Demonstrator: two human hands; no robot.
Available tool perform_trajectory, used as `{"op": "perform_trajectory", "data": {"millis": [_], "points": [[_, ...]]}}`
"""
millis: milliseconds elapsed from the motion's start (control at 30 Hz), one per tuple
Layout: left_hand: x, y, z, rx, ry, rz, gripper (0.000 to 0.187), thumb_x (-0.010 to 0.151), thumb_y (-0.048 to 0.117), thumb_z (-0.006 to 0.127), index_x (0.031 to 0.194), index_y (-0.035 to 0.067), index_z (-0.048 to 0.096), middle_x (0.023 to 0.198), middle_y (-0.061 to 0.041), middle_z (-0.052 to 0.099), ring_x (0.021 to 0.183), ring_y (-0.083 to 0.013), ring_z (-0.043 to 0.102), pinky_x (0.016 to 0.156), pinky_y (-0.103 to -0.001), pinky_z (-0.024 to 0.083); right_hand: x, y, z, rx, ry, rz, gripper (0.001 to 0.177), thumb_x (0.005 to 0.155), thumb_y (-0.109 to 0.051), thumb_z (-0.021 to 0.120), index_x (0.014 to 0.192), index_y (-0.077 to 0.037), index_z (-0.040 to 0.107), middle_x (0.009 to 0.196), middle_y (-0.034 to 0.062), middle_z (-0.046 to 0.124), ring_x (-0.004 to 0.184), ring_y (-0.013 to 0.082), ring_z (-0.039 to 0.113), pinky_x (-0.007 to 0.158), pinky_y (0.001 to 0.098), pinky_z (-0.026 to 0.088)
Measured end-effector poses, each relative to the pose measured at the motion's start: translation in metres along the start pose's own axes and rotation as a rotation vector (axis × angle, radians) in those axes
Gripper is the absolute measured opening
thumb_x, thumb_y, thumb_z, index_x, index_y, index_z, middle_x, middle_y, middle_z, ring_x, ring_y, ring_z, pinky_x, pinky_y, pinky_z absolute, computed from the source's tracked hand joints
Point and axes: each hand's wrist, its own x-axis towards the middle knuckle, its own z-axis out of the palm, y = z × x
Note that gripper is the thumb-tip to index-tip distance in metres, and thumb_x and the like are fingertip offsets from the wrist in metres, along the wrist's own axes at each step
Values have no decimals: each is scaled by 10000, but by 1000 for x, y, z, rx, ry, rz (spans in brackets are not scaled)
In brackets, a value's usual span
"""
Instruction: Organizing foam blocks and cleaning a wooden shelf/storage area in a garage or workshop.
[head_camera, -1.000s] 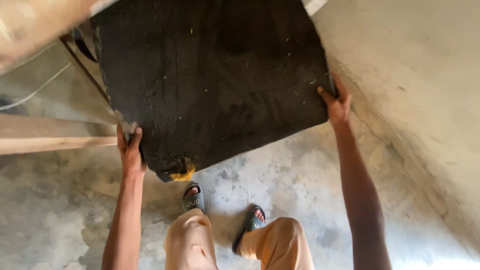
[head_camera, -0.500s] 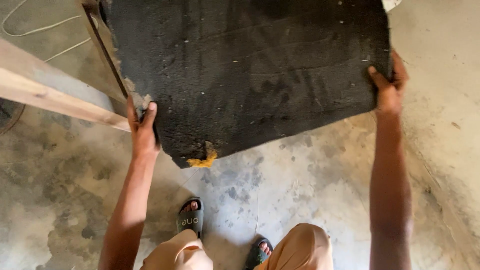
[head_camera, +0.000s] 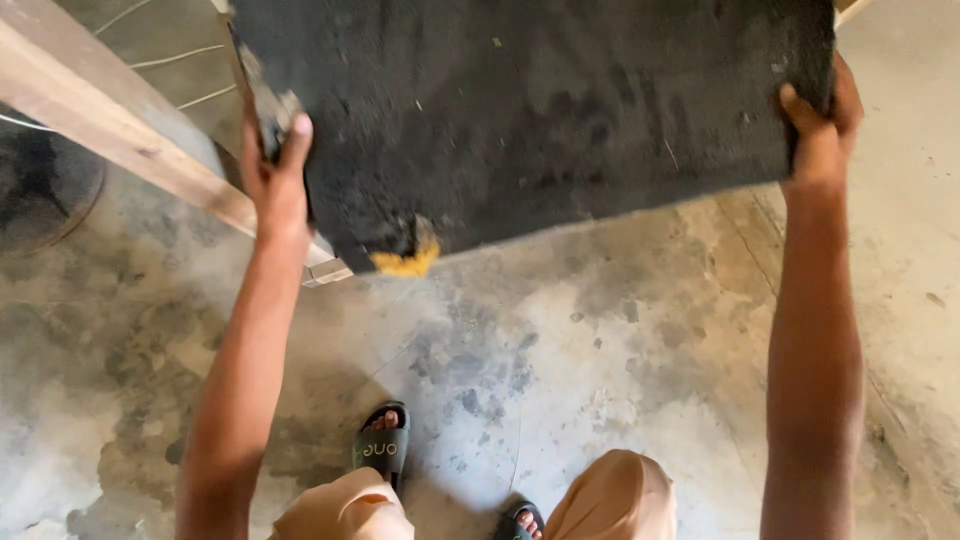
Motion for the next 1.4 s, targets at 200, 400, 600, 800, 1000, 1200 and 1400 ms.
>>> {"op": "perform_trajectory", "data": {"millis": [200, 400, 600, 800, 1000, 1200, 1400], "points": [[52, -7, -14, -44, 112, 230, 661, 1048, 115, 749, 1617, 94, 414, 1610, -110, 511, 1469, -247, 527, 1265, -375, 434, 71, 71, 27, -82, -97, -142, 500, 1040, 91, 741, 1510, -21, 614, 1429, 111, 696, 1324, 257, 653, 1189, 367, 530], [83, -53, -12, -106, 150, 424, 581, 1050, 9, 756, 1567, 44, 495, 1510, -125, 623, 1369, -259, 614, 1219, -360, 478, 105, 121, 47, -195, -75, -203, 537, 975, 115, 788, 1470, -11, 622, 1407, 97, 681, 1303, 234, 631, 1158, 358, 514], [114, -105, -20, 51, 240, 265, 630, 949, 39, 798, 1506, 37, 505, 1429, -129, 641, 1304, -256, 626, 1148, -347, 486, 108, 203, 59, -288, -88, -257, 516, 937, 119, 759, 1430, 13, 649, 1377, 118, 706, 1263, 221, 650, 1149, 352, 523], [104, -111, -26, 220, 197, 17, 830, 981, 330, 802, 1578, 12, 319, 1508, -204, 542, 1399, -308, 558, 1183, -406, 444, 78, 235, 63, -275, -30, -16, 494, 917, 37, 779, 1392, 9, 647, 1273, 102, 737, 1138, 191, 681, 1045, 315, 544], [15, -78, -22, 418, 31, 7, 1084, 1046, 396, 792, 1659, -42, 13, 1733, -292, 53, 1616, -393, 61, 1300, -445, 84, 52, 224, 75, -376, 36, 315, 490, 911, -134, 811, 1359, -30, 643, 1148, 92, 736, 973, 169, 685, 854, 310, 567], [-49, -73, -14, 95, 19, 49, 1122, 942, 342, 809, 1642, -34, 16, 1745, -257, 110, 1630, -352, 135, 1331, -430, 98, 42, 264, 60, -409, -45, 291, 480, 935, -201, 811, 1342, -3, 652, 1183, 108, 731, 1033, 198, 674, 920, 311, 542], [-80, 2, 8, 97, 93, -526, 1021, 751, 384, 770, 1598, 115, 266, 1513, -193, 538, 1332, -344, 591, 945, -481, 595, 30, 257, 71, -376, -20, 365, 507, 918, -260, 788, 1333, -6, 644, 1211, 105, 717, 1071, 203, 668, 946, 324, 529]]}}
